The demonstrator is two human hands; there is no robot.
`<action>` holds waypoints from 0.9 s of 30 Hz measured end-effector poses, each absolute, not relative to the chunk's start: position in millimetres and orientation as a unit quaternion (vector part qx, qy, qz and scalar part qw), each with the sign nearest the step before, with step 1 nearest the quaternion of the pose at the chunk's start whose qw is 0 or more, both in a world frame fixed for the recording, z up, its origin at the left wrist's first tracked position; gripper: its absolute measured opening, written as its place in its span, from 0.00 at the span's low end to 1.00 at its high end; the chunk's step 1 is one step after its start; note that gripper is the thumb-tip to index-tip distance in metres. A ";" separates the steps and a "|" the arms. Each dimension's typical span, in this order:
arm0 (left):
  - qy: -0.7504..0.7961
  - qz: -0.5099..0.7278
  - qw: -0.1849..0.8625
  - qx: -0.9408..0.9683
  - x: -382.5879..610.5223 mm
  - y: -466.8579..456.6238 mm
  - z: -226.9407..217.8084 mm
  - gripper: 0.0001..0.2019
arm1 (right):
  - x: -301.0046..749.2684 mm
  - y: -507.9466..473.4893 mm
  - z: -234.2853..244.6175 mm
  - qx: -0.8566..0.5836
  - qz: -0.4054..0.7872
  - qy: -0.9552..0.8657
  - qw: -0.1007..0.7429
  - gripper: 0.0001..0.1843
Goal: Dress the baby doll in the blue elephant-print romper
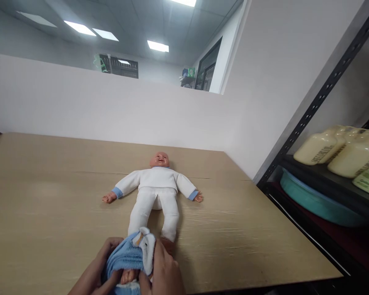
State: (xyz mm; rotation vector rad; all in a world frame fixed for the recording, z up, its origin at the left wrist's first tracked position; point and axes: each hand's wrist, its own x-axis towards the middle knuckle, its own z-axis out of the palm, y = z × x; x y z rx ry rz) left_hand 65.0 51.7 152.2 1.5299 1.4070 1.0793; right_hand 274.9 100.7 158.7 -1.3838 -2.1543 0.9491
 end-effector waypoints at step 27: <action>0.355 0.453 0.468 0.670 8.0 138.9 175.3 0.19 | 268.7 173.1 190.7 -0.315 0.455 -0.778 0.298 0.42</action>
